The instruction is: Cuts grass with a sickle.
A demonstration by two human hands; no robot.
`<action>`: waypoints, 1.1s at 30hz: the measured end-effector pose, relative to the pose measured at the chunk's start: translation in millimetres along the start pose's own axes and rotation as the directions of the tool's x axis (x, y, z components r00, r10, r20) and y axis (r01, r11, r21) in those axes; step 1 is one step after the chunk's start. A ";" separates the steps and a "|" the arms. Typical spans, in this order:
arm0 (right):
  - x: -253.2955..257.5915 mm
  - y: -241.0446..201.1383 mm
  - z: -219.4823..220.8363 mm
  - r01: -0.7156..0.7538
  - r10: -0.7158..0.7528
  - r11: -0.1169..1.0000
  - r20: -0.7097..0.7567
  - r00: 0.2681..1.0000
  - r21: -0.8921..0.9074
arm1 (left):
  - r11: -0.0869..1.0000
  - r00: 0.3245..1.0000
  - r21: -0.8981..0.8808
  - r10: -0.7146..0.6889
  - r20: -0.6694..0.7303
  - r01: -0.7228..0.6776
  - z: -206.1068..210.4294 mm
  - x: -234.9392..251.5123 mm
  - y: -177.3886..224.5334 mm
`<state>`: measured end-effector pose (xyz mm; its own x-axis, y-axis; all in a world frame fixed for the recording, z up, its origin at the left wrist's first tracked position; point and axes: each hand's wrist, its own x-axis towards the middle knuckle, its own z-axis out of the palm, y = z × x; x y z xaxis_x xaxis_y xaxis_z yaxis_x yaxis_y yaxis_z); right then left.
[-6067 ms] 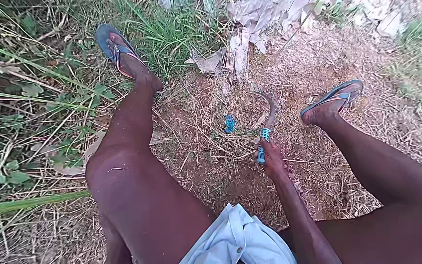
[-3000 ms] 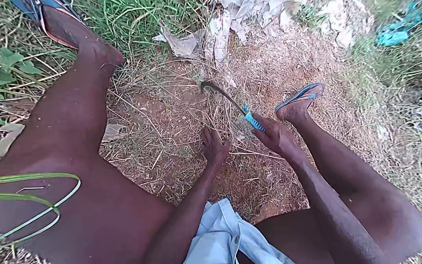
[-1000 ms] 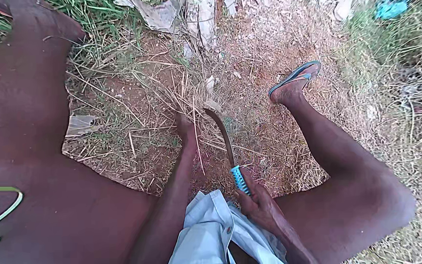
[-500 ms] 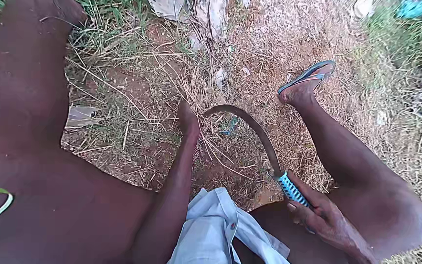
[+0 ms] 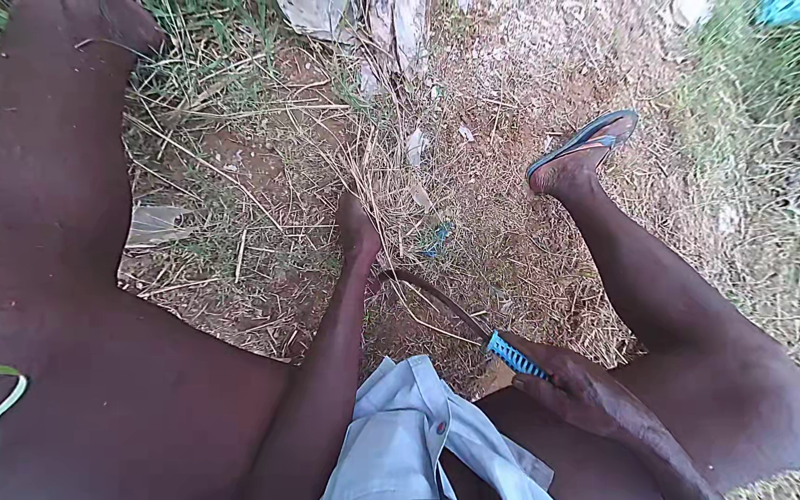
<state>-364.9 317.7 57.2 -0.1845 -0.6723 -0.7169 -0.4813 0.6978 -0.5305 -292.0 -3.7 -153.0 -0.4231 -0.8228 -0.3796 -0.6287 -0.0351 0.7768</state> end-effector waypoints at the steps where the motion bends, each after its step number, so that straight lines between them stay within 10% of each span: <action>1: -2.5 -0.2 -9.5 -0.006 0.006 0.999 -0.017 1.000 -0.048 | 1.000 1.000 0.018 -0.006 0.002 0.006 0.6 -1.0 -0.1; 9: -15.7 6.4 -100.6 -0.071 -0.065 0.862 -0.247 0.967 -0.502 | 0.953 0.991 0.280 -0.130 0.042 0.113 3.2 -8.2 19.2; 16: -11.4 -22.1 -91.8 -0.052 -0.199 0.747 -0.297 0.934 -0.663 | 0.964 0.998 0.267 -0.028 0.047 0.014 3.3 -13.1 21.5; 33: -27.3 -31.5 77.7 -0.197 0.281 0.958 -0.558 0.781 0.207 | 0.907 0.939 0.377 0.050 0.341 -0.185 16.1 -37.1 35.7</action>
<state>-278.2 333.4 58.4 -0.7574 -0.4669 -0.4565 -0.2475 0.8521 -0.4611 -309.3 34.7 -119.3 -0.6507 -0.5810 -0.4889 -0.7384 0.3344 0.5856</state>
